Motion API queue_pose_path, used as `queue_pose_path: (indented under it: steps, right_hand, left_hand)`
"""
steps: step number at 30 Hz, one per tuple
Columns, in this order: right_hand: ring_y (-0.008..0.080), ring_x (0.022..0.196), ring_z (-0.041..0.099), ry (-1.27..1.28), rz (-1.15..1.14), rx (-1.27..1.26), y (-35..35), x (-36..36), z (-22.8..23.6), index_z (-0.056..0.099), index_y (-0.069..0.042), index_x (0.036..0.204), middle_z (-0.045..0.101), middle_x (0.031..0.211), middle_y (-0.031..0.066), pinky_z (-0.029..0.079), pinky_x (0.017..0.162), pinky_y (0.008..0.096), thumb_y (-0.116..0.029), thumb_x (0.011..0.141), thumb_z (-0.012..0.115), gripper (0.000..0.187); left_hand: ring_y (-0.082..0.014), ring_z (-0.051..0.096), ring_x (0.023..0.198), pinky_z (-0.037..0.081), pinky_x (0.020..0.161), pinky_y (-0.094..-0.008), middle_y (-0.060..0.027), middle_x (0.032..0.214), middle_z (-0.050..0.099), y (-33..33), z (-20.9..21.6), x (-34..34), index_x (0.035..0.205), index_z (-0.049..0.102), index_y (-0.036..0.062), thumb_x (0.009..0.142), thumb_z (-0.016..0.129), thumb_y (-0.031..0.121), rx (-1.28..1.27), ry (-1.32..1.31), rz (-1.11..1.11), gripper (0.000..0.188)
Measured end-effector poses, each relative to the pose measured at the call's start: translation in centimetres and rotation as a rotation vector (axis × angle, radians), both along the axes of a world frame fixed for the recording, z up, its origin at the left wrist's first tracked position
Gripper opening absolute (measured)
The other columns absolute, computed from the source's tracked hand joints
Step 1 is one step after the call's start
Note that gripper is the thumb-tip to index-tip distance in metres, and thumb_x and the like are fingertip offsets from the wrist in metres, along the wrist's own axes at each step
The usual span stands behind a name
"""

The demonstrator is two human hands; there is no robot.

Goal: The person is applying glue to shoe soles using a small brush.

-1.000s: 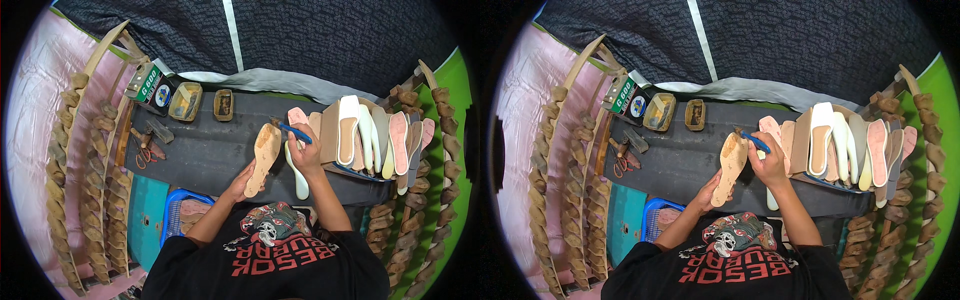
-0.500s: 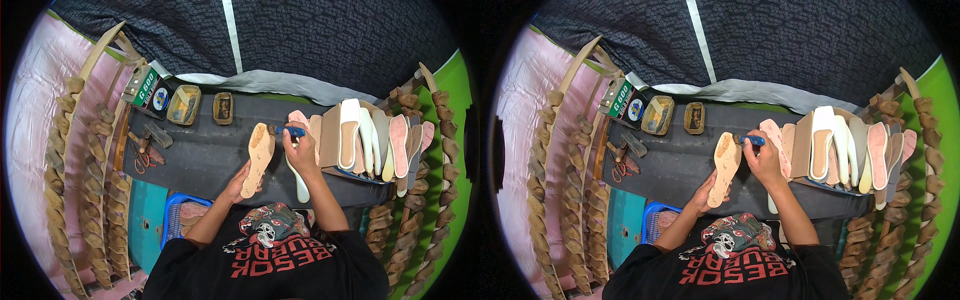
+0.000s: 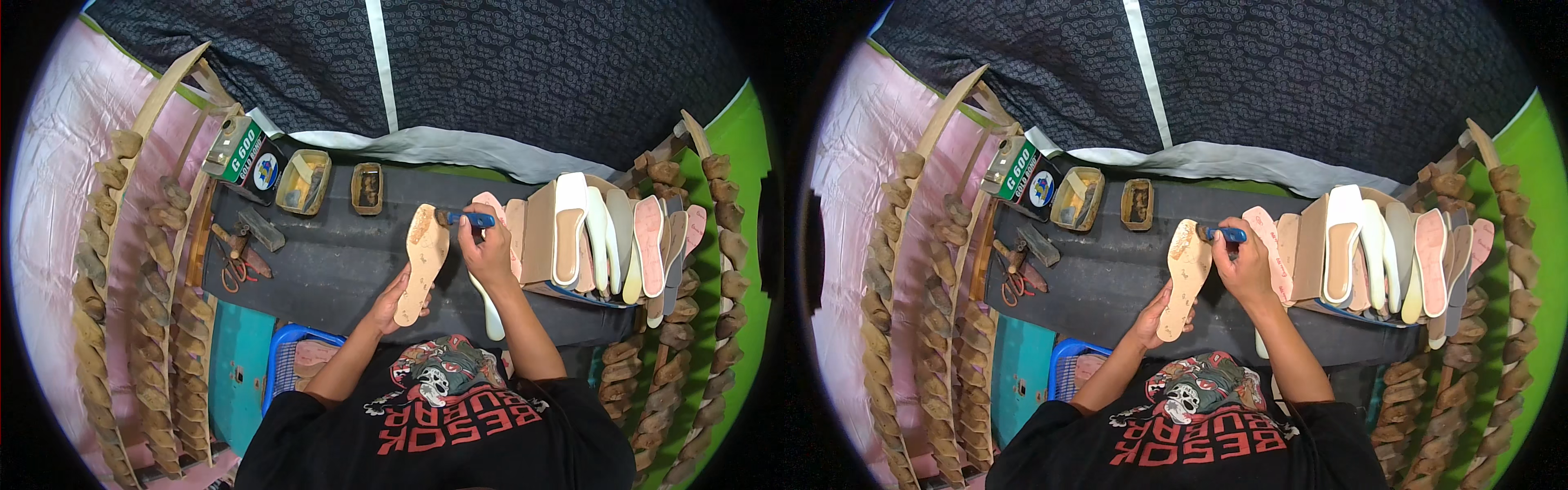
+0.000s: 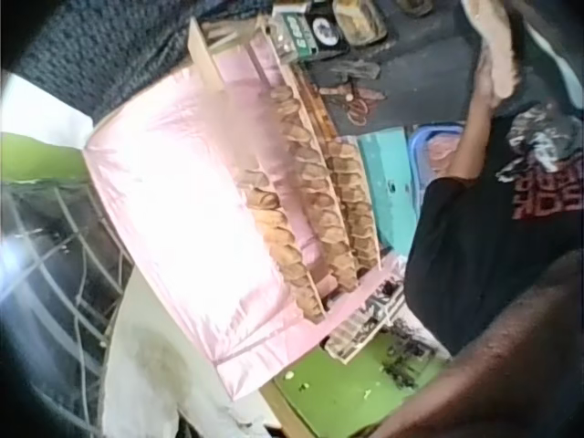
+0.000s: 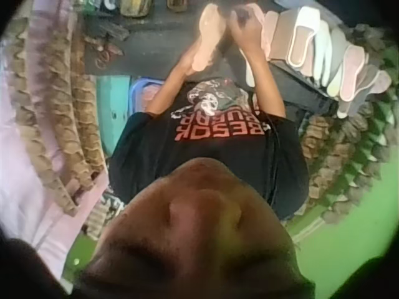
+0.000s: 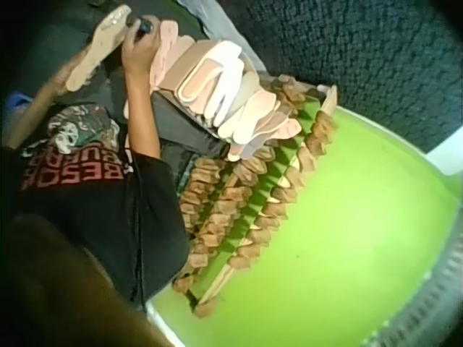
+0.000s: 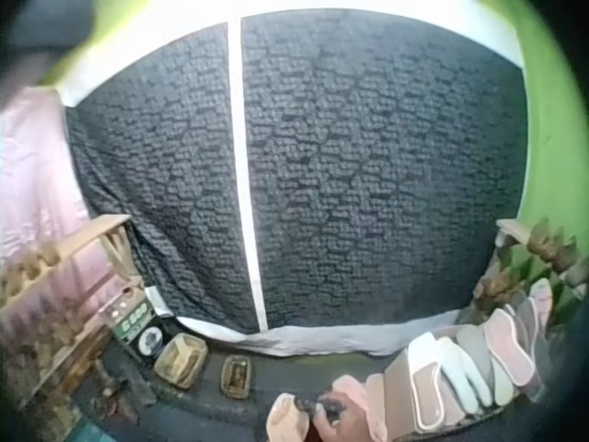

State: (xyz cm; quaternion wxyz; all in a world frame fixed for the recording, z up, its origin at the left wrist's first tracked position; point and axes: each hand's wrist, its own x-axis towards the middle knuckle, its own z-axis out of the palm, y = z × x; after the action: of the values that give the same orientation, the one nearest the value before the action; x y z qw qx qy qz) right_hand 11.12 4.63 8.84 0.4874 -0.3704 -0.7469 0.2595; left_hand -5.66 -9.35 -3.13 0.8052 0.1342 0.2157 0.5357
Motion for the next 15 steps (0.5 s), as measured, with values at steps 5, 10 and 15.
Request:
queue_pose_path:
  steps: [5,10,15]
  right_hand:
    - [0.0171,0.063,0.061,-0.021,0.022,-0.119,-0.5,0.2,-1.6,0.060,0.001,0.104,0.065,0.082,0.0110,0.051,0.058,0.0300,-0.005,0.092,0.065,0.014]
    - [0.0163,0.061,0.059,-0.072,0.045,-0.080,-0.2,-2.1,-1.5,0.060,0.001,0.103,0.064,0.080,0.0109,0.050,0.058,0.0297,-0.005,0.092,0.066,0.014]
    - [0.0198,0.068,0.064,-0.014,0.108,-0.103,0.8,-5.6,-2.1,0.062,0.001,0.106,0.068,0.086,0.0138,0.052,0.063,0.0313,-0.007,0.092,0.067,0.017]
  left_hand:
    - [-0.0208,0.058,0.092,0.052,0.075,-0.0390,-0.0073,0.119,0.057,0.0,0.0,-0.6,0.158,0.021,0.0293,0.105,0.046,0.045,0.032,-0.074,0.101,0.060]
    - [-0.0211,0.057,0.092,0.051,0.074,-0.0398,-0.0069,0.118,0.058,-0.9,-0.9,-1.4,0.155,0.027,0.0309,0.105,0.046,0.044,0.007,-0.103,0.124,0.055]
    - [-0.0225,0.058,0.091,0.051,0.074,-0.0406,-0.0074,0.120,0.059,-2.2,-3.0,-2.5,0.149,0.036,0.0288,0.105,0.045,0.043,-0.066,-0.218,0.241,0.047]
